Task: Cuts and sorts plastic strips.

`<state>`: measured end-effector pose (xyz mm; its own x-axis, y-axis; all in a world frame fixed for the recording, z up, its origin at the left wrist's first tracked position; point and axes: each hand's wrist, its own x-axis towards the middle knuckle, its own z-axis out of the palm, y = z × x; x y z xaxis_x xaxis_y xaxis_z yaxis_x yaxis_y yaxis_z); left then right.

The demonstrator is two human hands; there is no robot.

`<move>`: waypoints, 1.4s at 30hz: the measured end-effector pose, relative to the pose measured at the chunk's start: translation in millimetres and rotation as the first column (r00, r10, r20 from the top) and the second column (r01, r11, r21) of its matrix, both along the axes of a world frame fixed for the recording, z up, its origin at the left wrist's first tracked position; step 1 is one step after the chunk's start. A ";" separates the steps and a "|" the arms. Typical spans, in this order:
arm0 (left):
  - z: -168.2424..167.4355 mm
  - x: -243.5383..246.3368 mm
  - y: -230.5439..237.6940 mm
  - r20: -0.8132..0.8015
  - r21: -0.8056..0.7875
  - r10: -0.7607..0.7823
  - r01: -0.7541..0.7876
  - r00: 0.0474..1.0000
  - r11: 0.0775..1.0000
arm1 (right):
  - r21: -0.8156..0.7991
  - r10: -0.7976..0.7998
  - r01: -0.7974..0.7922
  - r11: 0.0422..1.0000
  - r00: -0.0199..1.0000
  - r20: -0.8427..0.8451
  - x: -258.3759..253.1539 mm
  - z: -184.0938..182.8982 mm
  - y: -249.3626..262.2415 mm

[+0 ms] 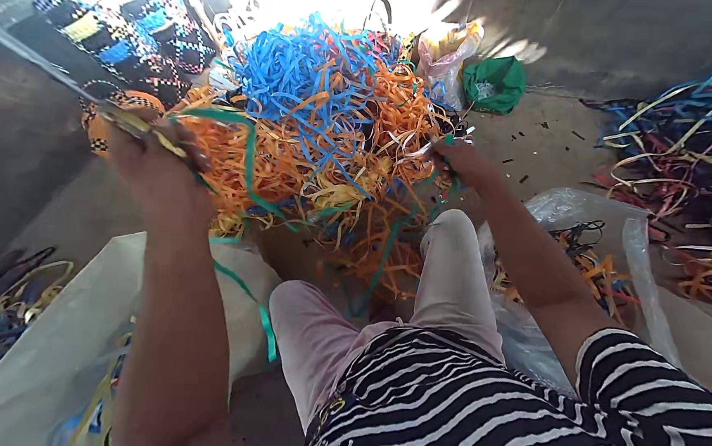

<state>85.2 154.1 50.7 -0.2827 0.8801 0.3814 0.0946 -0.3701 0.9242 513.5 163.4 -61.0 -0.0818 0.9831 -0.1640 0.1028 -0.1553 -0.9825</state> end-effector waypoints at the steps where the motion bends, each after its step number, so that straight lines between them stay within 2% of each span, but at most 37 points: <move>1: 3.1 -4.8 1.3 0.029 0.052 0.024 -0.026 0.999 0.998 | -0.012 -0.059 0.060 0.998 0.996 0.069 11.1 -5.6 1.2; 3: 8.9 -7.4 -0.2 0.071 0.080 0.034 -0.040 0.997 0.996 | -0.060 -0.070 0.094 0.994 0.945 0.318 27.3 -12.6 2.1; 5: 14.4 1.8 -7.2 0.060 0.052 0.007 -0.010 0.998 0.999 | -0.181 0.074 0.060 0.982 0.754 0.653 23.2 -3.6 -0.3; 6: 15.6 8.7 -11.5 0.040 0.036 -0.023 0.022 0.999 0.999 | -0.224 0.142 0.048 0.973 0.642 0.753 11.4 4.2 -3.4; 7: 16.1 16.6 -16.0 0.017 0.016 -0.051 0.050 0.999 0.999 | -0.223 0.168 0.024 0.975 0.581 0.796 -5.0 12.9 -8.0; 8: 15.0 24.6 -20.5 -0.013 0.002 -0.083 0.083 0.996 0.997 | -0.154 0.139 -0.025 0.988 0.590 0.795 -24.2 19.7 -13.2; 9: 12.5 33.2 -24.6 -0.047 -0.007 -0.117 0.117 0.992 0.993 | -0.042 0.088 -0.083 0.996 0.693 0.715 -47.2 27.1 -20.4; 10: 9.0 42.8 -28.8 -0.076 -0.027 -0.140 0.138 0.987 0.990 | 0.060 0.088 -0.145 0.988 0.831 0.550 -72.1 33.5 -27.7; 11: 2.9 52.4 -33.4 -0.107 -0.059 -0.152 0.146 0.983 0.987 | 0.151 0.165 -0.219 0.964 0.936 0.310 -97.4 35.6 -33.4; 12: -6.1 61.7 -38.4 -0.148 -0.105 -0.163 0.148 0.975 0.983 | 0.224 0.289 -0.295 0.929 0.956 0.060 -122.1 34.7 -36.6; 13: -18.2 70.6 -43.6 -0.198 -0.161 -0.173 0.142 0.965 0.977 | 0.260 0.387 -0.342 0.903 0.910 -0.147 -144.5 34.3 -38.9; 14: -32.7 79.1 -48.6 -0.255 -0.219 -0.181 0.126 0.950 0.968 | 0.263 0.415 -0.346 0.901 0.863 -0.289 -162.2 35.3 -41.5; 16: -64.5 87.9 -55.7 -0.331 -0.332 -0.221 0.106 0.917 0.937 | 0.148 0.300 -0.260 0.954 0.826 -0.477 -184.6 36.0 -40.6; 18: -88.6 89.5 -63.1 -0.355 -0.423 -0.271 0.105 0.895 0.900 | -0.028 0.094 -0.137 0.990 0.801 -0.592 -196.6 25.5 -24.6; 22: -127.1 72.5 -81.1 -0.266 -0.508 -0.329 0.158 0.906 0.847 | -0.275 -0.229 0.042 0.960 0.680 -0.696 -178.5 -6.2 2.3; 25: -152.8 40.4 -90.9 -0.246 -0.542 -0.322 0.146 0.914 0.827 | -0.296 -0.380 0.240 0.925 0.530 -0.758 -125.4 -19.6 21.2; 27: -169.6 11.5 -97.8 -0.202 -0.556 -0.266 0.113 0.943 0.823 | -0.292 -0.446 0.378 0.879 0.434 -0.783 -76.5 -32.2 30.9; 30: -188.3 -28.2 -109.0 -0.113 -0.550 -0.136 0.052 0.984 0.834 | -0.286 -0.497 0.502 0.816 0.359 -0.790 -10.5 -53.8 30.4; 32: -192.8 -37.8 -112.8 -0.122 -0.555 -0.070 -0.010 0.990 0.832 | -0.287 -0.525 0.520 0.805 0.398 -0.752 3.6 -56.3 20.0; 33: -194.5 -38.8 -112.6 -0.203 -0.567 -0.070 -0.059 0.977 0.821 | -0.263 -0.529 0.525 0.809 0.458 -0.714 2.9 -56.9 14.5; 35: -191.9 -36.9 -109.8 -0.428 -0.608 -0.154 -0.158 0.890 0.778 | -0.161 -0.488 0.516 0.841 0.597 -0.637 -5.3 -54.3 2.9; 37: -191.2 -30.6 -105.8 -0.536 -0.620 -0.240 -0.185 0.809 0.762 | -0.004 -0.329 0.395 0.919 0.760 -0.560 -19.5 -41.0 -9.9; 39: -188.7 -20.1 -105.4 -0.570 -0.598 -0.295 -0.142 0.767 0.789 | 0.163 -0.080 0.170 0.972 0.890 -0.449 -36.7 -25.0 -24.2; 42: -187.2 2.2 -107.8 -0.579 -0.506 -0.336 -0.004 0.743 0.862 | 0.222 0.140 -0.059 0.973 0.919 -0.369 -62.5 -6.6 -39.2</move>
